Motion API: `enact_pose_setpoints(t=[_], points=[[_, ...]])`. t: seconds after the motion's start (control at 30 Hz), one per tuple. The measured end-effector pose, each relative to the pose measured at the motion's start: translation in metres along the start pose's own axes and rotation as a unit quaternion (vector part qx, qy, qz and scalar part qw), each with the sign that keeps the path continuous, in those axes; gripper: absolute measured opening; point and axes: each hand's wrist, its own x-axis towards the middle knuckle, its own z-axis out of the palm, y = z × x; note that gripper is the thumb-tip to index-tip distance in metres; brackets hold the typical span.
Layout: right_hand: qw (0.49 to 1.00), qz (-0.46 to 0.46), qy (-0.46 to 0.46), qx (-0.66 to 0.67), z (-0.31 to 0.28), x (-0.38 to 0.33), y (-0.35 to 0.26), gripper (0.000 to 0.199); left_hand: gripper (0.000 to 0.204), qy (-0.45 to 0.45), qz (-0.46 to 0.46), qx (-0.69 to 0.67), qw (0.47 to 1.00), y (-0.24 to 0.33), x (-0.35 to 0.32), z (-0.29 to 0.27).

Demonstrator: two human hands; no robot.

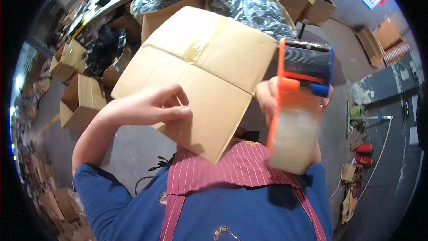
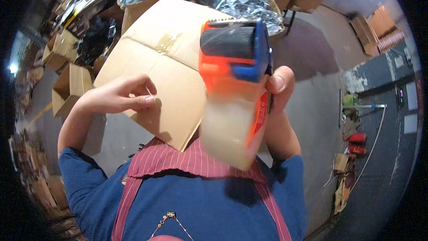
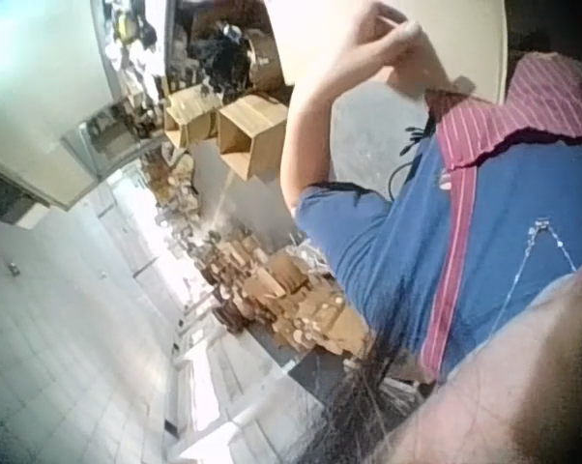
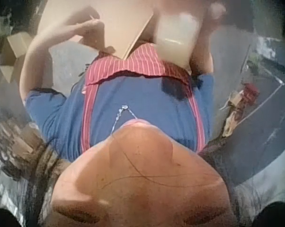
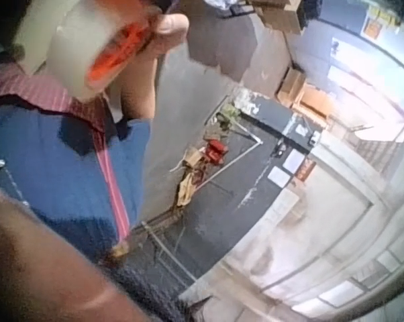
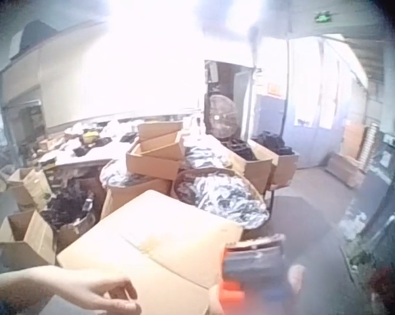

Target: The person uses a handheld tape dispenser to seal cardboard boxes in a warehouse setting. They apply tape across the seams of the box flaps, rotate the boxes to access different sides, and press the tape down to ensure adhesion.

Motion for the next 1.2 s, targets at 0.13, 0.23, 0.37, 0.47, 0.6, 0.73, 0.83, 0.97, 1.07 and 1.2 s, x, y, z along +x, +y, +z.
enact_pose_setpoints(t=[0.13, 0.23, 0.37, 0.47, 0.6, 0.73, 0.83, 0.97, 1.07, 1.2], points=[[0.905, -0.072, 0.127, -0.400, 0.016, -0.014, -0.016, 0.079, 0.040, -0.116, 0.015, -0.250, 0.961, 0.014, 0.025, 0.000], [0.873, -0.077, 0.127, -0.465, 0.017, -0.024, -0.008, 0.074, 0.058, -0.132, 0.045, -0.298, 0.944, 0.027, 0.049, -0.005], [0.821, -0.099, 0.127, -0.547, 0.021, -0.036, -0.005, 0.068, 0.065, -0.176, 0.015, -0.307, 0.935, 0.049, 0.069, -0.009], [0.796, -0.097, 0.128, -0.583, 0.023, -0.039, -0.002, 0.068, 0.048, -0.167, 0.009, -0.289, 0.943, 0.056, 0.068, -0.007], [0.778, -0.116, 0.126, -0.605, 0.016, -0.043, -0.002, 0.064, 0.027, -0.151, 0.040, -0.284, 0.946, 0.059, 0.080, -0.002], [0.707, -0.034, 0.203, -0.676, 0.023, -0.064, -0.005, 0.054, 0.028, -0.106, 0.079, -0.195, 0.972, 0.051, 0.091, 0.005], [0.697, -0.065, 0.204, -0.684, 0.013, -0.094, -0.008, 0.059, 0.029, -0.051, 0.090, -0.171, 0.980, 0.034, 0.096, -0.002], [0.679, -0.085, 0.255, -0.682, -0.003, -0.122, -0.017, 0.068, 0.028, -0.045, 0.038, -0.152, 0.987, 0.015, 0.111, -0.019], [0.662, -0.094, 0.229, -0.707, -0.014, -0.119, -0.010, 0.075, 0.029, -0.063, 0.021, -0.102, 0.993, -0.001, 0.122, -0.022], [0.690, -0.122, 0.202, -0.684, -0.035, -0.118, -0.010, 0.073, 0.030, -0.066, -0.012, -0.057, 0.996, 0.015, 0.120, -0.031]])
